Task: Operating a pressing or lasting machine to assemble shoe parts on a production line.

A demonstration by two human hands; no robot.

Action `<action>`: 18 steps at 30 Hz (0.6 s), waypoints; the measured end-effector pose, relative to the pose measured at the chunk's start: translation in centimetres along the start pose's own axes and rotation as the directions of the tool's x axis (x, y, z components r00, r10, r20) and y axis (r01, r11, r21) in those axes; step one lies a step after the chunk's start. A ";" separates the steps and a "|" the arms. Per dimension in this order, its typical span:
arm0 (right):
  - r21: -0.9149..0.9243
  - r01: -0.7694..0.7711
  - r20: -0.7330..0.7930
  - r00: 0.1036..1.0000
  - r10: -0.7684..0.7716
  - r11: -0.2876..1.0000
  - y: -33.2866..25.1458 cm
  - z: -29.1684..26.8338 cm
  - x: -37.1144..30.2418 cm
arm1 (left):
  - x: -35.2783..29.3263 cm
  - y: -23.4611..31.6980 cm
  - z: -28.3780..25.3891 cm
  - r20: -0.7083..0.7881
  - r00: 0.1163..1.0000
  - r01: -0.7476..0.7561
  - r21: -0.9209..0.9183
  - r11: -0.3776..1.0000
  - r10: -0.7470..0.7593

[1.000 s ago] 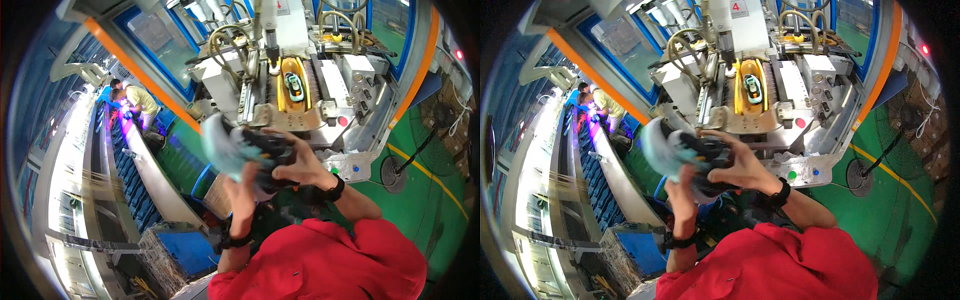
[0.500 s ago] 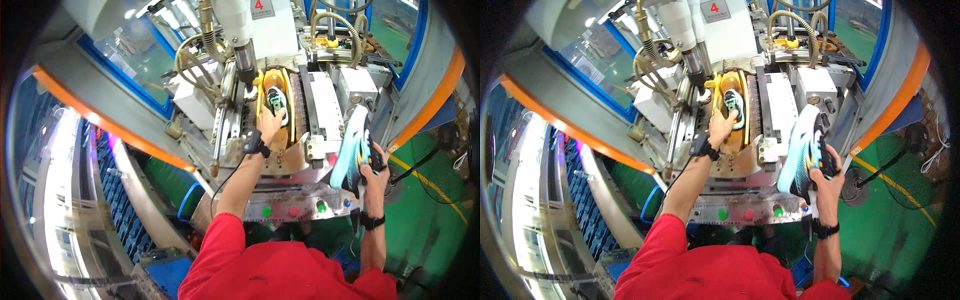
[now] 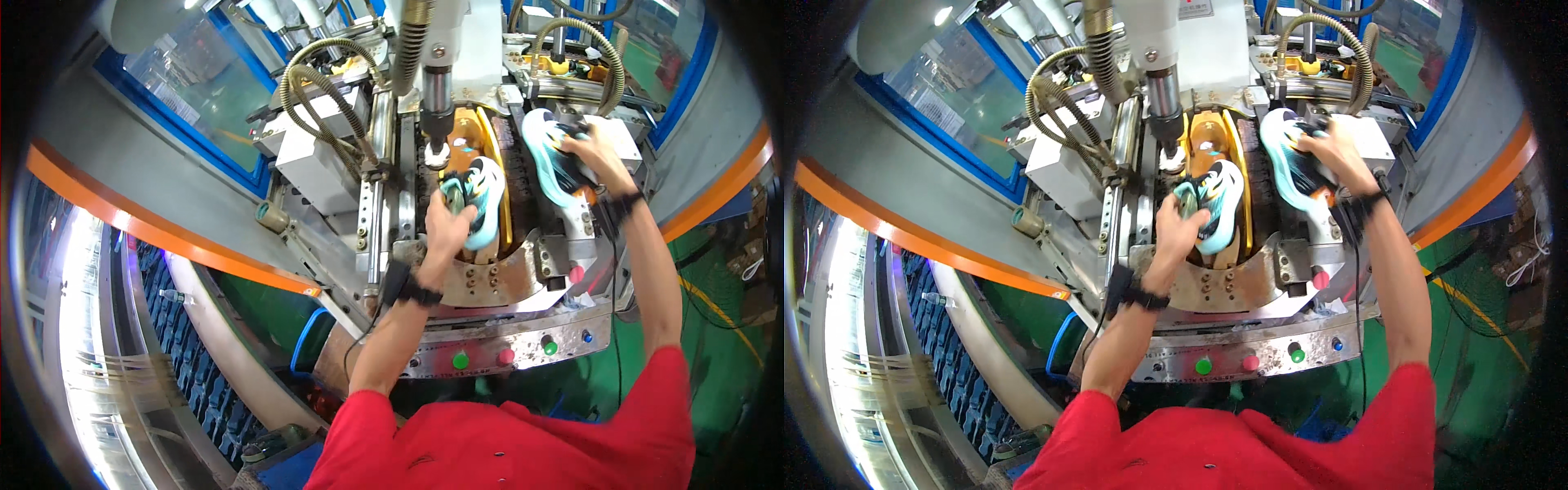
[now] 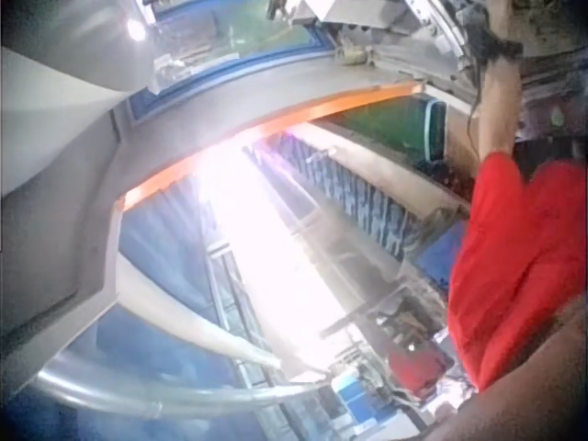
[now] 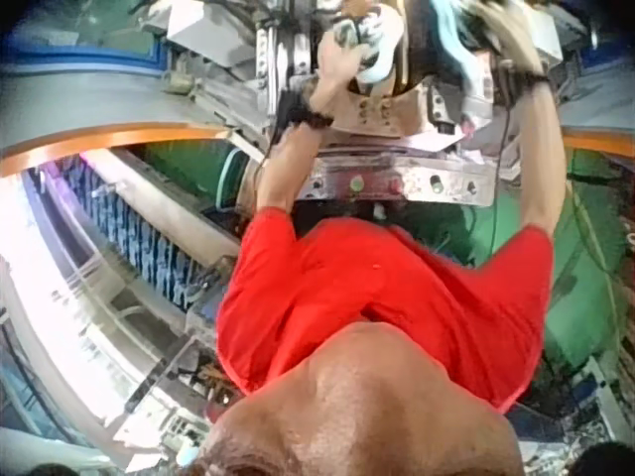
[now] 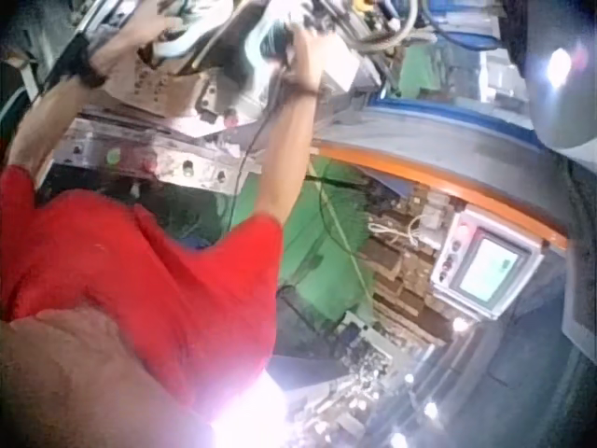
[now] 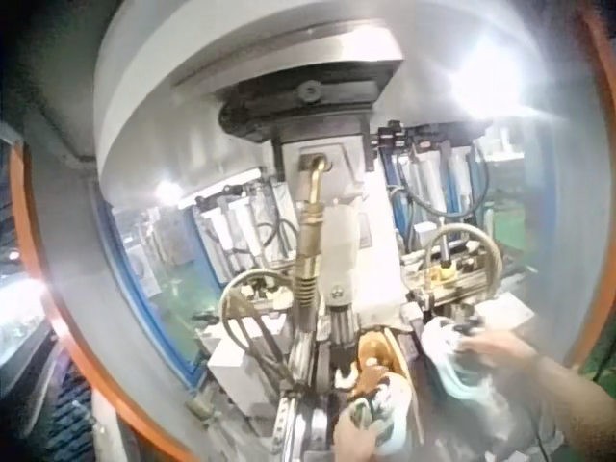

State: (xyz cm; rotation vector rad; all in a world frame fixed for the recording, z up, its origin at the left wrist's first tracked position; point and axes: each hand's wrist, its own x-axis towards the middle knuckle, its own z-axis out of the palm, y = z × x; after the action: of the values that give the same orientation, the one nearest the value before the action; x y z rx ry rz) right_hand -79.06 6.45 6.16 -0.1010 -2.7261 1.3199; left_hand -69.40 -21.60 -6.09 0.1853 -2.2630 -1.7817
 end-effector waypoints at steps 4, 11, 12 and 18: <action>-0.336 0.087 0.355 0.934 0.040 0.938 -5.5 9.4 4.1 | -10.9 6.2 -6.8 0.018 0.992 0.126 -0.149 0.981 -0.125; -0.517 0.103 0.079 0.994 -0.072 0.849 1.0 26.0 5.4 | -28.4 11.9 -16.7 -0.304 0.880 0.336 -0.147 0.931 -0.365; -0.499 0.063 0.048 0.998 -0.044 0.864 0.9 26.4 4.9 | -30.0 13.4 -16.4 -0.438 0.813 0.351 -0.158 0.923 -0.384; -0.084 0.604 0.201 0.790 -0.580 0.793 -5.9 20.2 -7.1 | -42.1 11.5 -15.6 -0.813 0.460 0.221 -0.285 0.933 -0.357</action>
State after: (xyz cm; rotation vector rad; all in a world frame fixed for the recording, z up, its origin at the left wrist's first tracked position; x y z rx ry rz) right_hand -74.69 -13.69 -2.10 0.8285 -2.6228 0.9709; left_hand -24.05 -22.65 3.38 1.2149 -1.3878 -1.4372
